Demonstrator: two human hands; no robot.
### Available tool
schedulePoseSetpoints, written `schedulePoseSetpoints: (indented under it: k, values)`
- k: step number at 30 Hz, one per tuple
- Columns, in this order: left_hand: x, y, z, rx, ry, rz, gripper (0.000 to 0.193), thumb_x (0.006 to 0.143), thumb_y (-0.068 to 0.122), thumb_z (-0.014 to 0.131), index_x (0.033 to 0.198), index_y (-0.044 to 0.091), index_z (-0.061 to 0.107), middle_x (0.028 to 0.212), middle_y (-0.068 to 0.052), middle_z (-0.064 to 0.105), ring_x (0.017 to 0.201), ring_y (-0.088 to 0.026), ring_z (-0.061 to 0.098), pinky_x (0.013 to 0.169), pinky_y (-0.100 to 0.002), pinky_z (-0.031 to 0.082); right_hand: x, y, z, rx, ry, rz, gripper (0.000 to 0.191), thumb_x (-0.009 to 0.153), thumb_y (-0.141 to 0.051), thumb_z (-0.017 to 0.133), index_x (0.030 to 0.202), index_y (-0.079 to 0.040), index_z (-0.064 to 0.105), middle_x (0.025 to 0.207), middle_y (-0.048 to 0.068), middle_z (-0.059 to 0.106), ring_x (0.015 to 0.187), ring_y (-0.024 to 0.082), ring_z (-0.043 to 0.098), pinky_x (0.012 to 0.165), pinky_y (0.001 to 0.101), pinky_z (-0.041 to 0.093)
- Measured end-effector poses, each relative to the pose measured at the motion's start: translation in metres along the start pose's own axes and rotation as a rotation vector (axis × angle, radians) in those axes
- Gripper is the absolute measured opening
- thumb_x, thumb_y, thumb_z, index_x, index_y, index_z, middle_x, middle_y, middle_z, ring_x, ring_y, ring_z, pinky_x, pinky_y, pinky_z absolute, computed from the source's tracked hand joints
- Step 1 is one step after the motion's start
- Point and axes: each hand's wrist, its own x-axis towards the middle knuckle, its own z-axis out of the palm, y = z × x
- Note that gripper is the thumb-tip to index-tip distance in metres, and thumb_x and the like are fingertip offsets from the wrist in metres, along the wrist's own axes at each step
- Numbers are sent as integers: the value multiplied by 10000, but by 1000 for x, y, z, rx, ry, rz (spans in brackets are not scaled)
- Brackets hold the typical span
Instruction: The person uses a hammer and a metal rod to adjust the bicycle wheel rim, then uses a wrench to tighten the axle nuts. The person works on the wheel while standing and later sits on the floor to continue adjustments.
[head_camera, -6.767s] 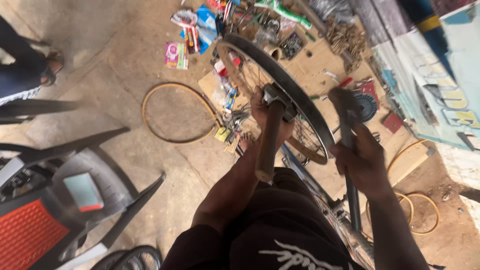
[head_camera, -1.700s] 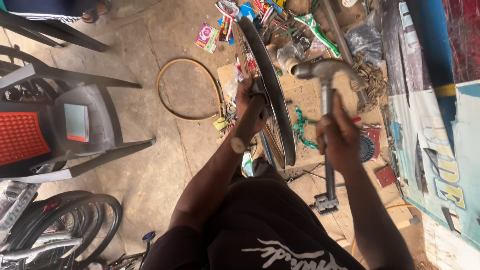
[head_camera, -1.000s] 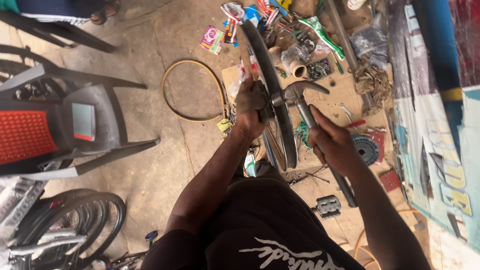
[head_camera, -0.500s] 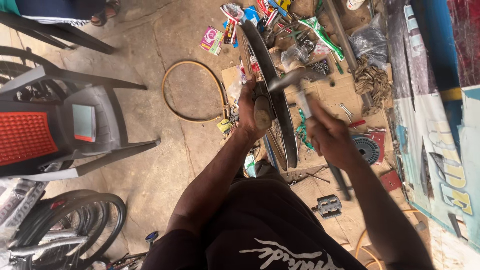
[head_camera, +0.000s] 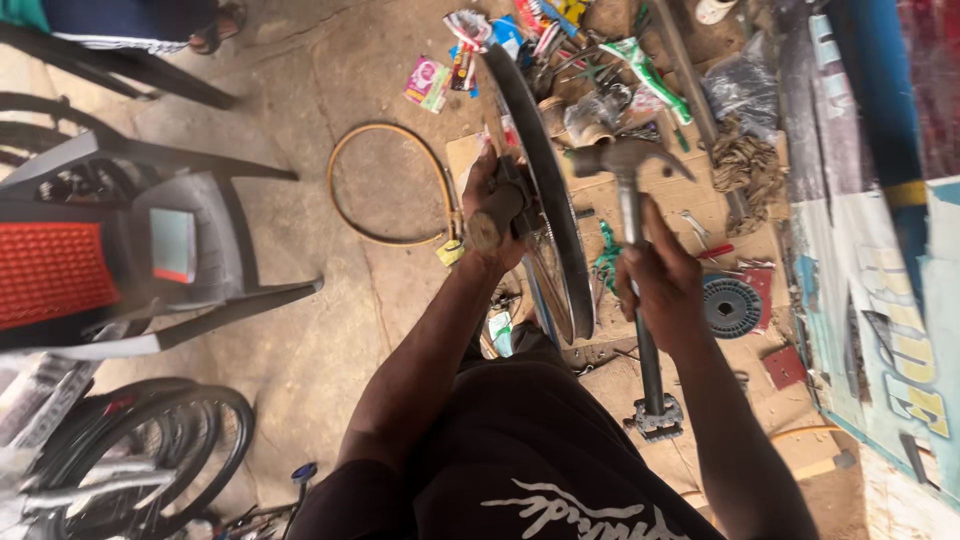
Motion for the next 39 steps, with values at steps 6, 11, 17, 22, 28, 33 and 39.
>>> schedulePoseSetpoints:
  k: [6,11,17,22,28,33,39]
  values:
    - [28,17,-10,155,94,67,512,1056,538,470,982,72,669,839,-105,732,596,-204,641,484,-359,505,-20,10,21,111,104,31,791,963,-101,635,1650,-63,245,651,-18,564,444,25,478,394,211,428]
    - [56,38,-14,228,41,84,623,1004,591,462,1040,8,678,821,-127,736,572,-195,622,474,-334,492,-22,16,30,9,178,29,812,929,-32,644,1646,-35,263,698,-22,585,488,18,484,427,207,430]
    - [74,53,-35,107,12,-34,641,998,608,492,1070,3,692,771,-117,712,586,-206,651,495,-329,519,-7,18,51,-63,268,39,813,926,-43,677,1627,-10,266,714,-34,612,524,5,498,458,190,428]
    - [105,82,-60,176,-88,-110,639,1014,586,524,1044,-27,703,785,-121,714,612,-222,666,523,-342,533,4,13,79,-354,458,54,827,907,-105,752,1622,-1,349,676,-12,512,568,32,439,507,214,374]
    - [153,137,-67,209,-278,-395,543,1007,517,588,1091,-5,708,865,-101,715,687,-201,667,599,-341,546,23,12,121,-788,857,110,848,903,-170,832,1618,-22,400,983,158,638,746,111,564,680,287,503]
    - [198,201,-66,342,-416,-678,554,995,533,607,1113,1,707,857,-87,700,665,-201,661,585,-348,551,31,14,148,-947,1165,246,744,994,-91,831,1635,11,469,937,217,713,784,188,646,732,358,541]
    - [238,219,-78,314,-594,-808,534,1033,522,605,1098,2,704,811,-105,688,612,-213,662,527,-354,543,30,24,162,-951,1367,212,701,985,7,752,1602,88,430,1089,221,750,877,197,719,748,308,547]
